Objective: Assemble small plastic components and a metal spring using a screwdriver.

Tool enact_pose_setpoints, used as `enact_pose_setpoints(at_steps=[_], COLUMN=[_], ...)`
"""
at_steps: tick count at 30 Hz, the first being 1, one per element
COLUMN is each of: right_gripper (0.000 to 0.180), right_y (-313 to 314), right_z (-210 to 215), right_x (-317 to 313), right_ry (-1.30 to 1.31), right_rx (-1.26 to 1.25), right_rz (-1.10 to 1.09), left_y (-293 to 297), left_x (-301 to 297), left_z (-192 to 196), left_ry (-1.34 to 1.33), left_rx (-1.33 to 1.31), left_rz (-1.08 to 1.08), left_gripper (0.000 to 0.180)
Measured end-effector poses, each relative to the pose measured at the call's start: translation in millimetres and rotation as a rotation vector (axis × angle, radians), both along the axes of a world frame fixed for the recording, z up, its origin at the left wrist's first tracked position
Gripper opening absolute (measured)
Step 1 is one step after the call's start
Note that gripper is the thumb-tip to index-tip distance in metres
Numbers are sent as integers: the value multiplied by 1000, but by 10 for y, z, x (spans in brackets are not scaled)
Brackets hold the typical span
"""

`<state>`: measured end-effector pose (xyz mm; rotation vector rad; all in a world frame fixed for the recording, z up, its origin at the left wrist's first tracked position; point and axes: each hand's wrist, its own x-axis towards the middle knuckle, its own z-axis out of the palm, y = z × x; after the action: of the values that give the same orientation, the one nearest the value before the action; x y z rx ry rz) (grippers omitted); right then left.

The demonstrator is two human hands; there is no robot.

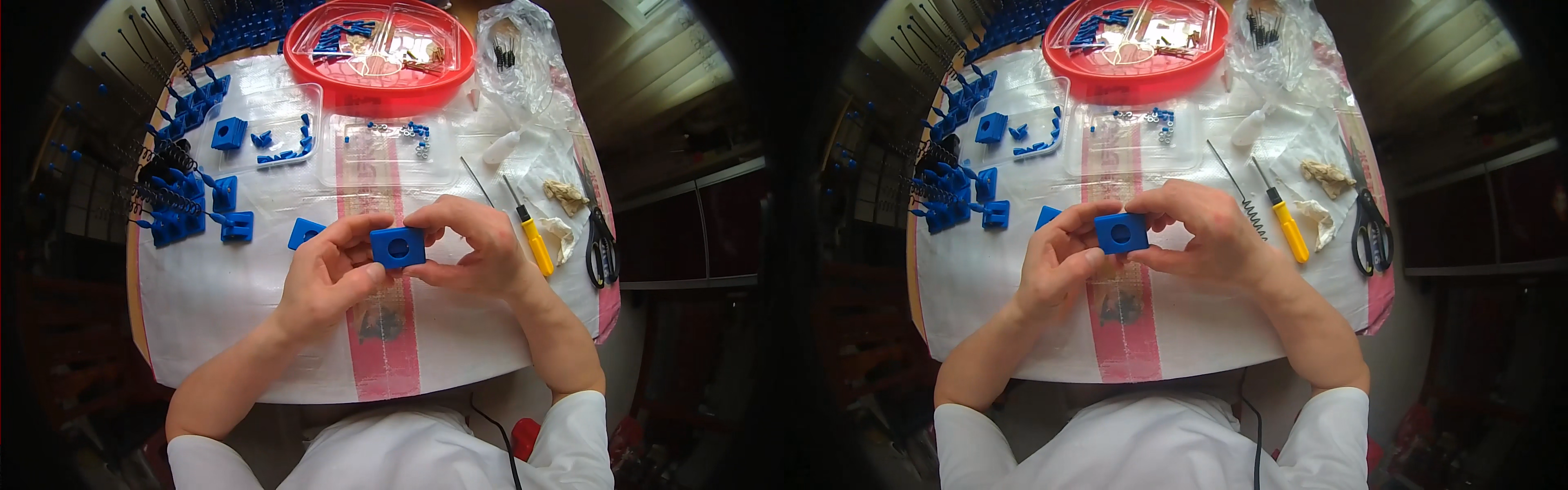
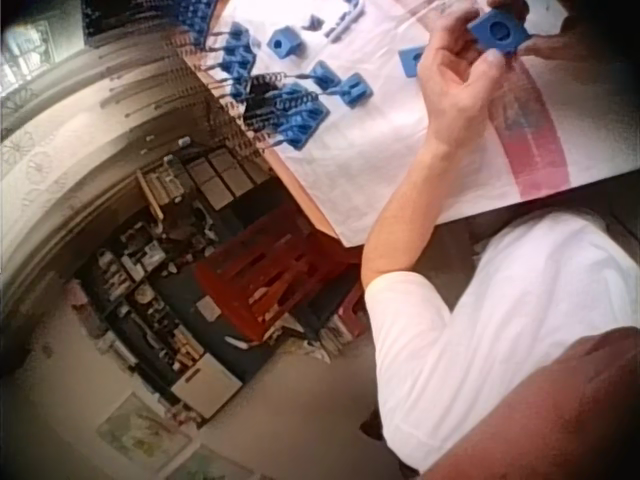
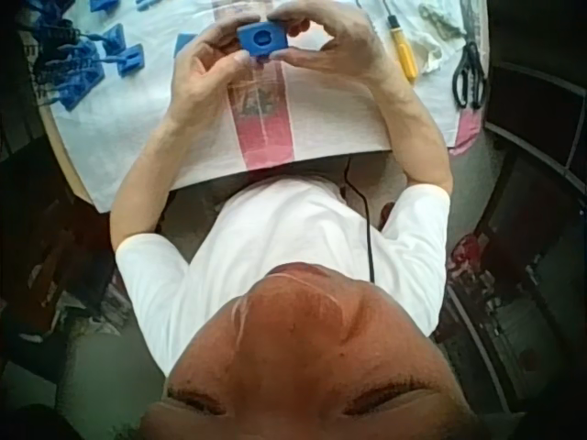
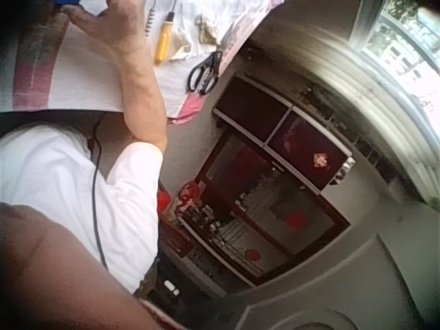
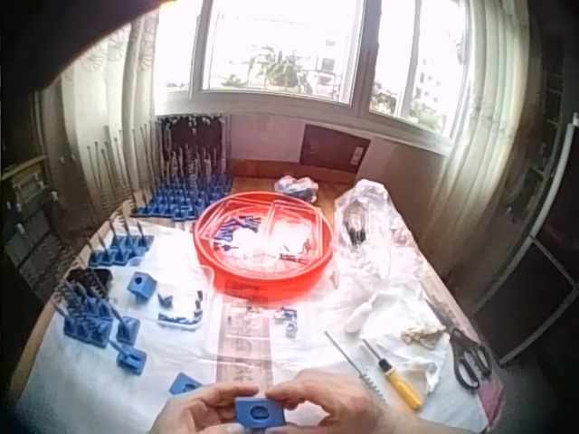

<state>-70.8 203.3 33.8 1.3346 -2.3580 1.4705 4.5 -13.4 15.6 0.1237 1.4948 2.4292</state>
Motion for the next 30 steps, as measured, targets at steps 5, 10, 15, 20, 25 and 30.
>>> enact_pose_setpoints(at_steps=[5, 10, 15, 20, 25, 30], right_gripper=[45, 47, 44, 45, 51, 67], right_y=[-32, -50, -47, -49, -52, -15], right_z=[-50, -72, -51, -57, -100, -100], right_x=[-1, 13, 5, 8, 5, -15], right_ry=[13, -18, -59, -58, -39, -81], right_rx=[-7, -12, 32, 27, 16, 32], right_rz=[32, 33, 51, 42, 23, 47], left_y=[-15, 24, 30, 36, 38, 36], left_x=[6, 12, -5, -5, -6, -9], left_z=[-7, -35, -20, -24, -27, -28], left_ry=[-54, -96, -147, -147, -159, -184], left_rx=[-30, -40, -42, -49, -45, -56], left_rz=[-2, 55, 65, 71, 76, 94], left_gripper=[38, 33, 30, 30, 30, 30])
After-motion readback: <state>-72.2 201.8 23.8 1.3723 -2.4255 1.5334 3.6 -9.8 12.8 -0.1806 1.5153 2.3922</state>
